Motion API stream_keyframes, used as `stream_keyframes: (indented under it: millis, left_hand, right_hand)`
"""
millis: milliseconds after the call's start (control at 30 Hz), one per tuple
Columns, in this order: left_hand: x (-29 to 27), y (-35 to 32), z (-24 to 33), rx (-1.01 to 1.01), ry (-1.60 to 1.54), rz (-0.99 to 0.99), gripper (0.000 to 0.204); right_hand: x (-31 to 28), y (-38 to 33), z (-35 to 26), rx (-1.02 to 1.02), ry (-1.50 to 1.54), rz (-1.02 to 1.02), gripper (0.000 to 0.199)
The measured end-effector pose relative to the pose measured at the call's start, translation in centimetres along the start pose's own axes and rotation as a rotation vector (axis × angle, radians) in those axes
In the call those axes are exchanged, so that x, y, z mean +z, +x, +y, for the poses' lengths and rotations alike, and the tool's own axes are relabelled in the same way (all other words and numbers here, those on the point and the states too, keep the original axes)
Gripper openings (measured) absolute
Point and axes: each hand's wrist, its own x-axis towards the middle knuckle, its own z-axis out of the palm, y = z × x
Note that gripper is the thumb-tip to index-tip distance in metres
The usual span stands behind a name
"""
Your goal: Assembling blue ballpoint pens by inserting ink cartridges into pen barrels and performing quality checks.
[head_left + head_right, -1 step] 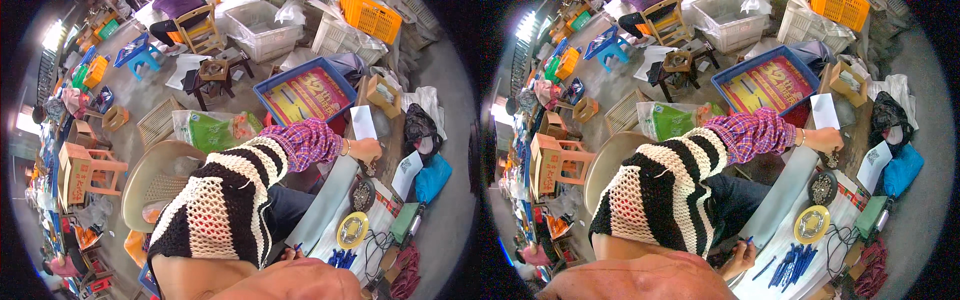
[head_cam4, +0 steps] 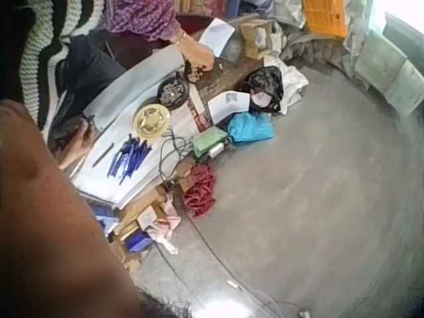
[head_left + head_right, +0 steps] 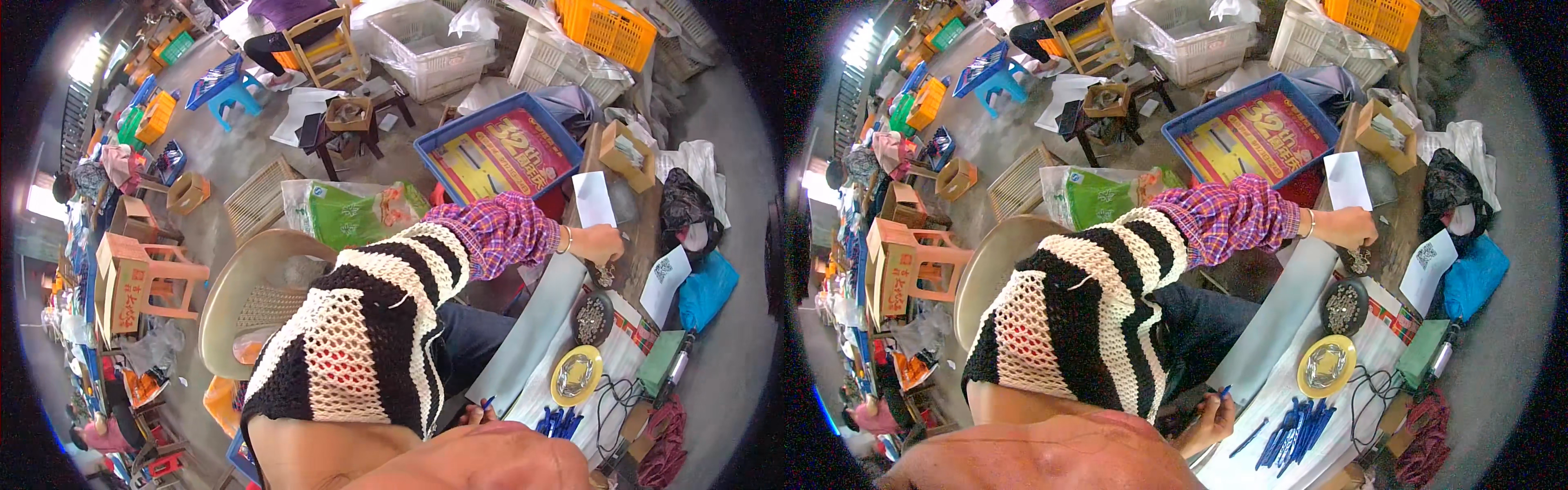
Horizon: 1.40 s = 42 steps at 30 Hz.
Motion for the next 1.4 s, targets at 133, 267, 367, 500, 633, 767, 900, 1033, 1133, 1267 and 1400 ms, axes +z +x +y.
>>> stream_keyframes:
  millis: [133, 267, 367, 500, 633, 767, 900, 1033, 1133, 1267, 1400]
  left_hand:
    - [-0.4, -0.5, 0.8, 0.004, -0.032, -0.002, 0.017]
    - [-1.4, -1.3, 2.0, 0.077, -0.135, 0.039, 0.014]
    - [-1.6, -1.0, 3.4, 0.139, -0.221, 0.035, 0.011]
    - [-2.1, -1.9, 3.7, 0.161, -0.285, 0.069, 0.011]
    - [-2.6, -2.3, 6.8, 0.192, -0.471, 0.001, 0.010]
    - [-2.5, -3.3, 9.3, 0.247, -0.474, -0.061, 0.010]
    - [-2.7, -5.1, 10.8, 0.289, -0.647, -0.224, 0.012]
    - [-4.6, -7.1, 13.4, 0.211, -0.685, -0.510, 0.014]
    - [-4.5, -8.2, 15.4, 0.181, -0.803, -0.696, 0.012]
    - [-3.1, -9.9, 17.5, 0.193, -0.977, -0.885, 0.011]
    - [-2.9, -11.3, 19.6, 0.262, -0.988, -0.999, 0.011]
  right_hand:
    - [-0.2, 0.2, 0.7, 0.004, -0.008, 0.014, 0.020]
    - [0.0, 0.1, 0.7, -0.020, -0.004, 0.014, 0.020]
    - [0.4, -0.4, 0.4, -0.040, 0.001, 0.035, 0.020]
    - [-0.2, 0.7, 0.0, 0.014, -0.029, -0.026, 0.021]
    - [0.0, -0.2, -0.5, 0.011, -0.040, 0.012, 0.021]
    - [-0.6, -0.5, 0.1, -0.001, -0.025, 0.031, 0.021]
    - [-0.3, -1.0, -1.1, 0.041, -0.061, 0.098, 0.017]
    - [-0.4, -1.6, -1.9, 0.043, -0.009, 0.125, 0.026]
    - [-1.2, -1.4, -0.6, -0.056, -0.081, 0.193, 0.020]
    - [-1.9, -1.1, -1.2, -0.283, -0.263, 0.272, 0.017]
    - [-1.9, -1.4, -2.7, -0.303, -0.342, 0.275, 0.016]
